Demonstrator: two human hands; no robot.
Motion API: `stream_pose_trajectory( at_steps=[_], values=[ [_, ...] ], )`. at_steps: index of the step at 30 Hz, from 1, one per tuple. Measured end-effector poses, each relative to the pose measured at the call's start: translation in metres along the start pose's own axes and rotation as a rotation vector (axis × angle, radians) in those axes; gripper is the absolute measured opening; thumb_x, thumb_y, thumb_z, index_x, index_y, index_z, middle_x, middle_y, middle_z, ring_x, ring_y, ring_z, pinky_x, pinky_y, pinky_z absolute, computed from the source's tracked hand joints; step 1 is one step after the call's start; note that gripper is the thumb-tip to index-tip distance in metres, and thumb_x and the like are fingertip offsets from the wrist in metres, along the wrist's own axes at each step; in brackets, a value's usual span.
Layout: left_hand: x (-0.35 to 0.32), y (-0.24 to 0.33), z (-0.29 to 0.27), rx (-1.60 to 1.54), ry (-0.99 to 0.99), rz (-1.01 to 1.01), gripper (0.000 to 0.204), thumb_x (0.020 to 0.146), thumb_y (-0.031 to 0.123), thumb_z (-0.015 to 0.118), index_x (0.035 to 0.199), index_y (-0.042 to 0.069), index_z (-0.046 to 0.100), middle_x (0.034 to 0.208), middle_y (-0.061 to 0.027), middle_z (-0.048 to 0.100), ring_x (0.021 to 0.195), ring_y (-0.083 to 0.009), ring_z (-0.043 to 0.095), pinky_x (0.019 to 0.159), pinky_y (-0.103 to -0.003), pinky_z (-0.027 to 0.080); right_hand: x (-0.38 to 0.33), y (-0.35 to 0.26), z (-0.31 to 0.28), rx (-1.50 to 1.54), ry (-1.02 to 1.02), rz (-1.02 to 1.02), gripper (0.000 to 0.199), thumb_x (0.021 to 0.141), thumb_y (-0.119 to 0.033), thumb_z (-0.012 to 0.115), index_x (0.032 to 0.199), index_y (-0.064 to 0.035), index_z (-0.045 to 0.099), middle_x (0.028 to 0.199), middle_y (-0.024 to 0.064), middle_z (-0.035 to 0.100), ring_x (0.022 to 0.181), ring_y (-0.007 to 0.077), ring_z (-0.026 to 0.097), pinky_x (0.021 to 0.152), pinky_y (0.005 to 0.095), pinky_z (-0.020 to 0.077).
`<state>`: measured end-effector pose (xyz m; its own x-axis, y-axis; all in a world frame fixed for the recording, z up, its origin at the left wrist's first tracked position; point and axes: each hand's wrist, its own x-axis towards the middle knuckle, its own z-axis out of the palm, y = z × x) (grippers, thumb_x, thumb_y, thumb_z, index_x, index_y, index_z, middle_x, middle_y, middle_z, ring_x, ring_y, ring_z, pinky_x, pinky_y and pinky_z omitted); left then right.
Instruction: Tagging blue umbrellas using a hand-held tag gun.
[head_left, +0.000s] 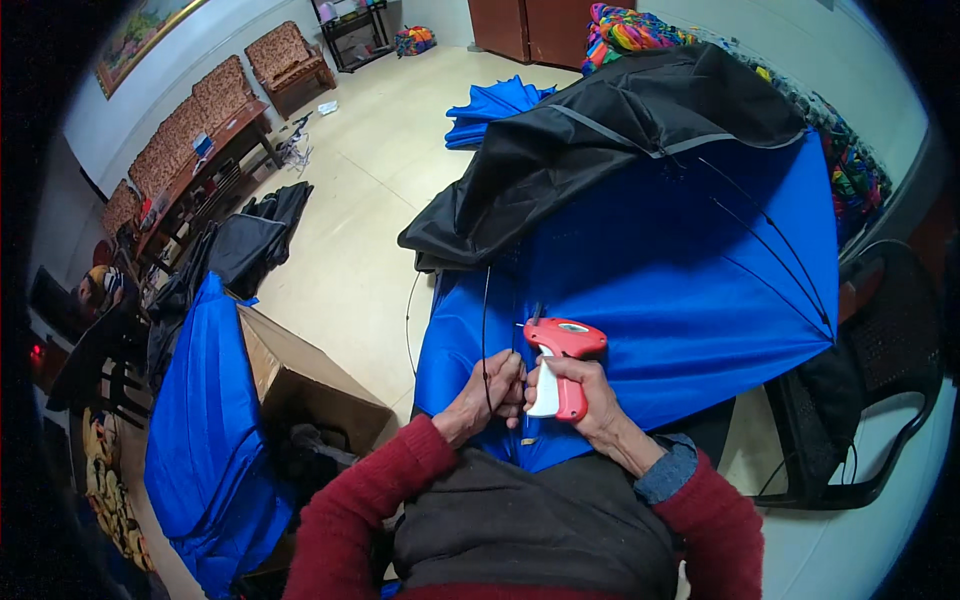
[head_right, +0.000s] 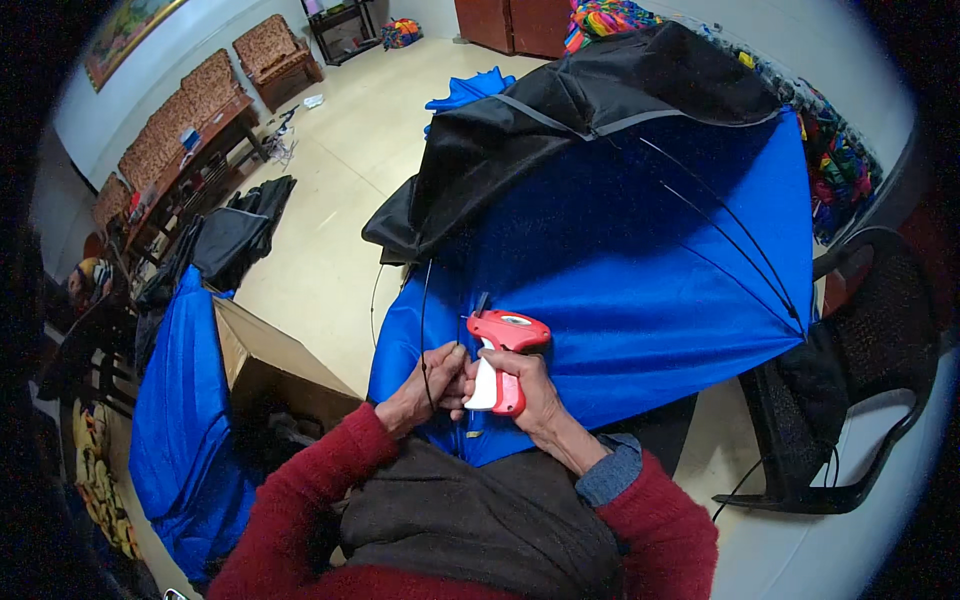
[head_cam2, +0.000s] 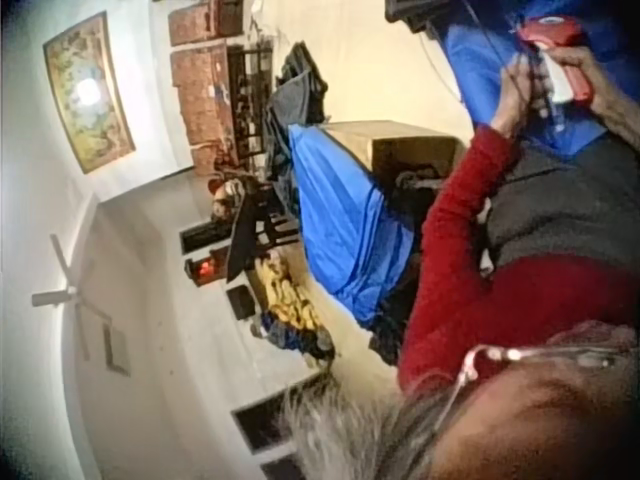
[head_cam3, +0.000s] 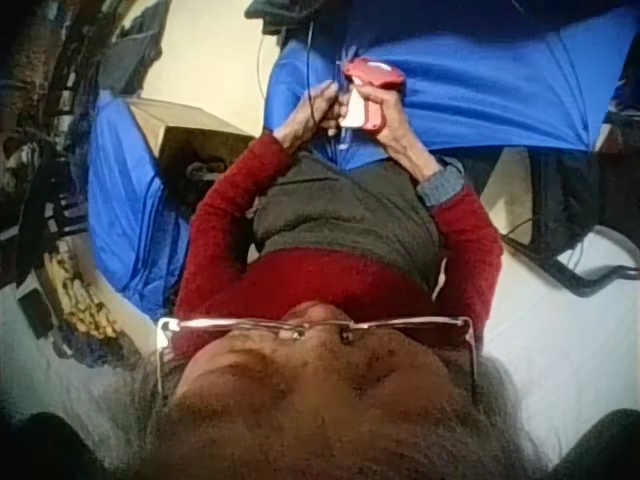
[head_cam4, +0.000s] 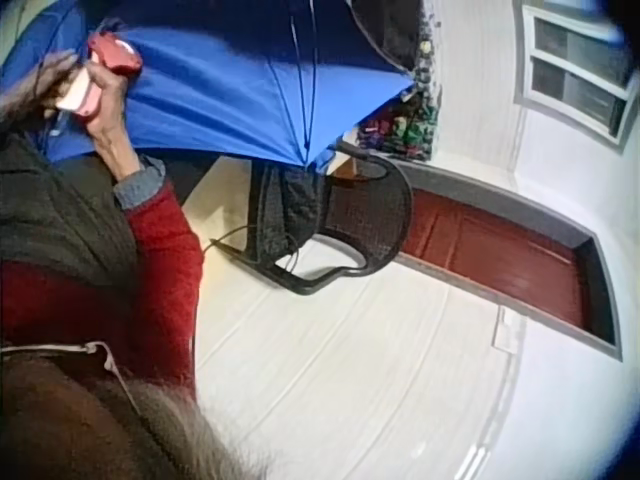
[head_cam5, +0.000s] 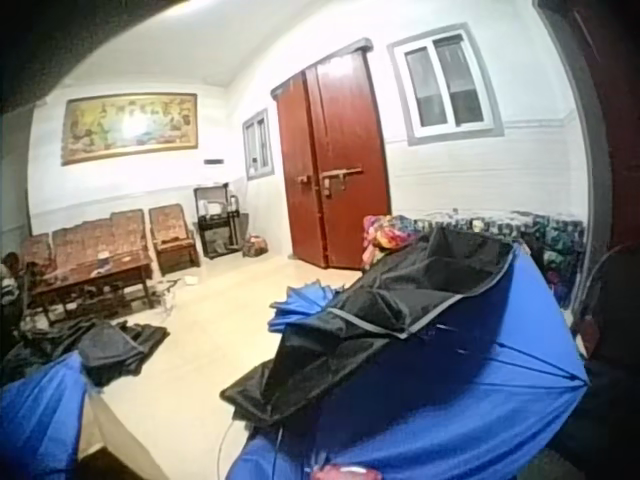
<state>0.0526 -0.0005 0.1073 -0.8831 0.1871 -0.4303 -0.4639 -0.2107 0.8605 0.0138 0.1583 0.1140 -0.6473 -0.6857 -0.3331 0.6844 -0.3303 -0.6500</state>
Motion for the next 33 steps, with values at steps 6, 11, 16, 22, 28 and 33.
stream_pose_trajectory(
  at_steps=[6,11,16,22,28,33],
  values=[
    [0.0,0.004,0.005,0.029,0.043,-0.001,0.027,0.095,0.03,0.032,0.079,0.01,0.04,0.056,0.0005,0.042,0.039,-0.0076,0.035,0.036,-0.021,0.035,0.0,-0.003,0.004,0.027,0.025,-0.008,0.025,0.082,-0.021,0.052,0.094,0.0012,0.052,0.076,0.0096,0.059,0.065,0.0196,0.061,0.064,0.0315,0.0519],
    [0.005,-0.004,-0.001,0.012,0.001,0.02,0.027,0.095,0.03,0.032,0.079,0.009,0.039,0.054,0.0005,0.038,0.039,-0.0082,0.036,0.035,-0.022,0.035,0.003,-0.004,0.002,-0.009,0.042,0.0,0.022,0.082,-0.019,0.053,0.092,0.0002,0.052,0.071,0.0082,0.057,0.059,0.0181,0.058,0.056,0.0297,0.0503],
    [0.006,-0.006,0.006,0.044,0.012,0.048,0.028,0.095,0.03,0.032,0.079,0.009,0.039,0.054,0.0001,0.038,0.038,-0.0091,0.036,0.034,-0.023,0.035,0.002,-0.006,-0.002,-0.107,0.071,-0.082,0.017,0.081,-0.014,0.056,0.089,-0.0007,0.051,0.065,0.0065,0.053,0.052,0.0152,0.053,0.046,0.0271,0.0439],
    [0.0,0.01,0.006,0.145,-0.043,0.068,0.032,0.095,0.034,0.033,0.079,0.009,0.044,0.047,0.0005,0.037,0.035,-0.0089,0.034,0.034,-0.024,0.033,-0.016,-0.016,0.01,-0.131,0.125,-0.123,0.015,0.08,-0.01,0.057,0.09,-0.0009,0.051,0.067,0.0074,0.054,0.053,0.0168,0.055,0.046,0.0279,0.0455],
    [0.008,0.066,-0.053,0.238,-0.111,0.008,0.032,0.092,0.035,0.04,0.074,0.009,0.044,0.048,0.0033,0.034,0.037,-0.0076,0.033,0.034,-0.022,0.031,-0.075,-0.083,0.065,-0.179,0.133,-0.085,0.025,0.079,-0.011,0.056,0.099,0.0024,0.048,0.08,0.0159,0.06,0.065,0.0235,0.062,0.059,0.0364,0.0534],
    [0.031,0.094,-0.119,0.387,-0.012,0.071,0.033,0.089,0.039,0.045,0.072,0.011,0.046,0.05,0.0041,0.037,0.038,-0.007,0.034,0.035,-0.021,0.031,-0.137,-0.154,0.08,-0.414,0.112,-0.355,0.033,0.078,-0.011,0.058,0.105,0.003,0.046,0.081,0.0172,0.06,0.065,0.0239,0.062,0.061,0.0355,0.0531]
  ],
)
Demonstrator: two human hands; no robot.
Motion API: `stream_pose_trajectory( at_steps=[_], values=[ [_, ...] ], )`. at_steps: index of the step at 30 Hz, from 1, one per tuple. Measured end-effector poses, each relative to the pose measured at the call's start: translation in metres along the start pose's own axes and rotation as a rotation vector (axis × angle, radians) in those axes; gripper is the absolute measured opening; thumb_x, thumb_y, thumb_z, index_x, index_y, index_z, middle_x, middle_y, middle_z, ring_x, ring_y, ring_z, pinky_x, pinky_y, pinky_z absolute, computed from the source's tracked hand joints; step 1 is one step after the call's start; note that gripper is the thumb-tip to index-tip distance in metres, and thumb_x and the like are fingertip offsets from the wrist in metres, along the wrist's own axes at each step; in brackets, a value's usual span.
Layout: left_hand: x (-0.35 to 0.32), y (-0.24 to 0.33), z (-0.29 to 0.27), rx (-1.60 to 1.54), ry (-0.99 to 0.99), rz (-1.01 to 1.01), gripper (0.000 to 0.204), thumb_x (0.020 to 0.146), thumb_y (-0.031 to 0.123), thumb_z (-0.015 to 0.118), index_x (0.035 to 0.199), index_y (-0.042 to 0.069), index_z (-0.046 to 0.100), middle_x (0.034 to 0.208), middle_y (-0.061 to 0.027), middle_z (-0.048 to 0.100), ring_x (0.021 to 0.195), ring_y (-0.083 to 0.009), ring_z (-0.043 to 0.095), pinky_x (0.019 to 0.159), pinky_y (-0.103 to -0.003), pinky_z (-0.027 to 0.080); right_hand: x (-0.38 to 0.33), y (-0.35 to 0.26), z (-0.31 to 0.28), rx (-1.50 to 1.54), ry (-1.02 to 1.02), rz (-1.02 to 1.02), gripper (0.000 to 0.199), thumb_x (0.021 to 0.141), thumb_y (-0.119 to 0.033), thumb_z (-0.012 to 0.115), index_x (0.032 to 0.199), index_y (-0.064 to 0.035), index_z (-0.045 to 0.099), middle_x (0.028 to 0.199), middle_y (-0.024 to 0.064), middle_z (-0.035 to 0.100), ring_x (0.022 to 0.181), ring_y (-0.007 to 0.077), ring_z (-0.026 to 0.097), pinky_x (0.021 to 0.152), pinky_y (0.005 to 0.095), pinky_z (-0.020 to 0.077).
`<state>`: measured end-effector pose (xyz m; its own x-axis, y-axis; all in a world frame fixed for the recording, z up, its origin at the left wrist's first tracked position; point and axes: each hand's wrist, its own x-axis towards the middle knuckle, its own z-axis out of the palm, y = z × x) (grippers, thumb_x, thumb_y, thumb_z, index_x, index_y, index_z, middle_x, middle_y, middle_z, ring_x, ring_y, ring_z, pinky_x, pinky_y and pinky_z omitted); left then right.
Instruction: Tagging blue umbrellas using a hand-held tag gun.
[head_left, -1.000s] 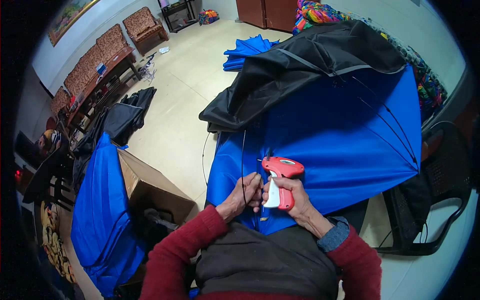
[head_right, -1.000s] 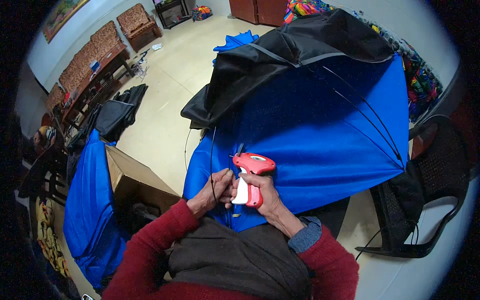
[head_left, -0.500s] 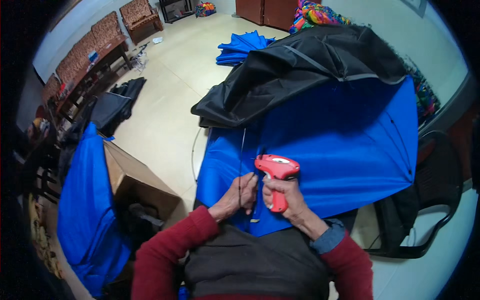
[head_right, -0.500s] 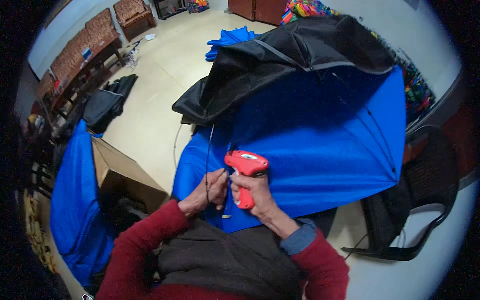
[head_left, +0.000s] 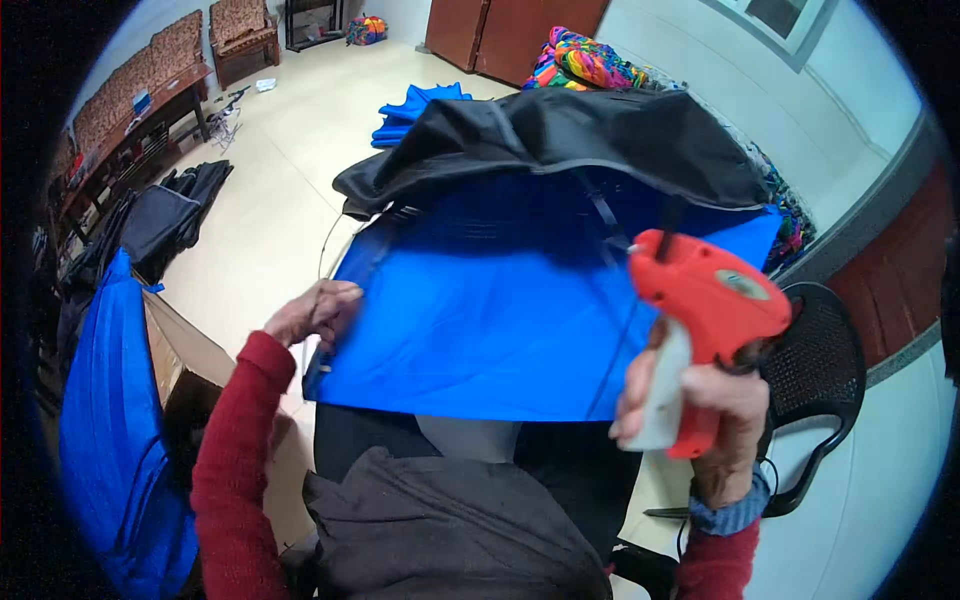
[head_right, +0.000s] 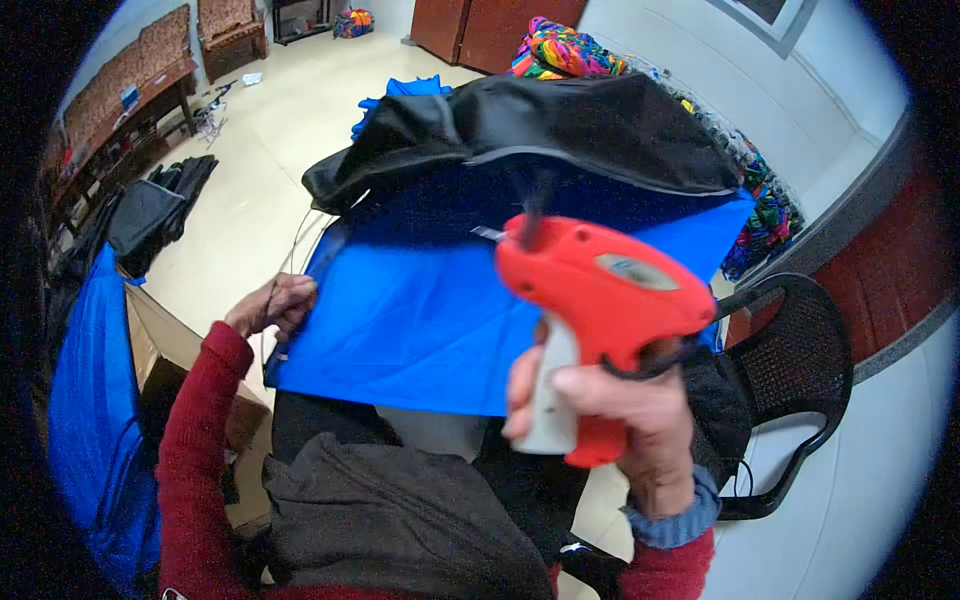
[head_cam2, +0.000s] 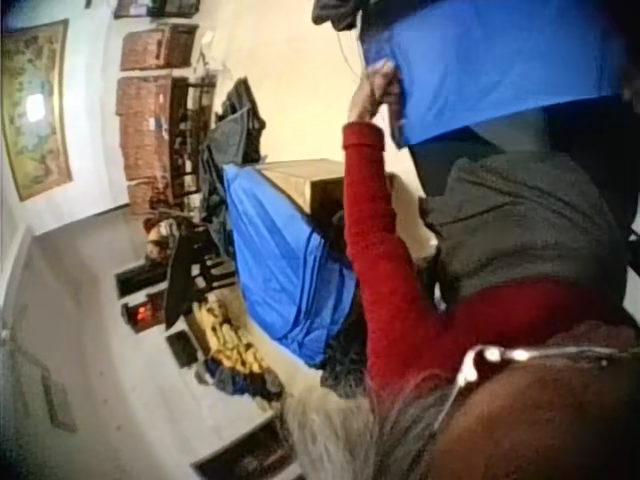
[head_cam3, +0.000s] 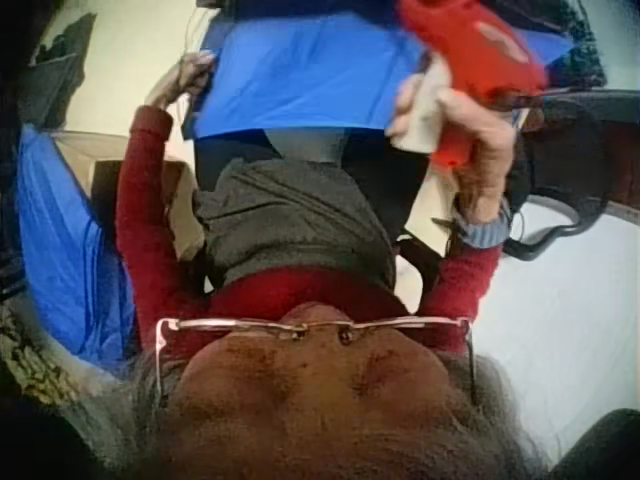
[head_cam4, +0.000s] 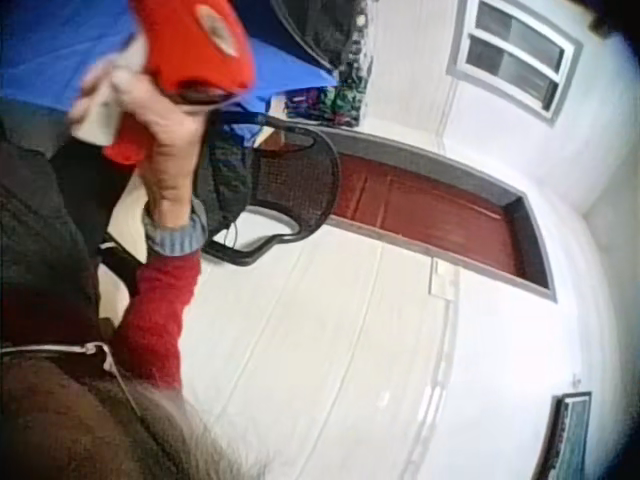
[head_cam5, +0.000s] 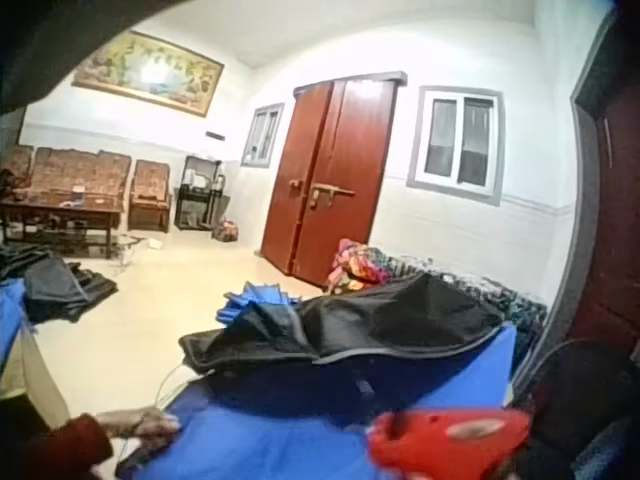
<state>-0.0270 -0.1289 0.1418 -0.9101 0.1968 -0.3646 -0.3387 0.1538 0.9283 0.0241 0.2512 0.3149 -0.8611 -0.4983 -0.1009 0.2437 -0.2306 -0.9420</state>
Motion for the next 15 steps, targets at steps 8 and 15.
stream_pose_trajectory(
  at_steps=[8,15],
  values=[
    [-0.028,-0.081,-0.097,0.006,1.0,0.121,0.045,0.082,0.049,0.049,0.101,0.008,0.052,0.082,-0.004,0.056,0.07,-0.0137,0.054,0.059,-0.03,0.044,0.03,0.127,-0.015,0.129,-0.108,0.27,0.034,0.076,-0.008,0.06,0.105,0.0017,0.047,0.077,0.0145,0.06,0.065,0.0227,0.063,0.059,0.0347,0.0523],
    [-0.048,0.105,0.114,1.265,0.506,1.14,0.077,0.064,0.029,0.072,0.127,0.008,0.035,0.13,-0.0132,0.036,0.122,-0.0302,0.034,0.098,-0.05,0.025,0.014,0.198,0.017,-0.342,-0.318,0.446,0.021,0.077,-0.013,0.064,0.089,0.0007,0.053,0.072,0.0084,0.06,0.061,0.0164,0.061,0.057,0.0286,0.0503]
  ],
)
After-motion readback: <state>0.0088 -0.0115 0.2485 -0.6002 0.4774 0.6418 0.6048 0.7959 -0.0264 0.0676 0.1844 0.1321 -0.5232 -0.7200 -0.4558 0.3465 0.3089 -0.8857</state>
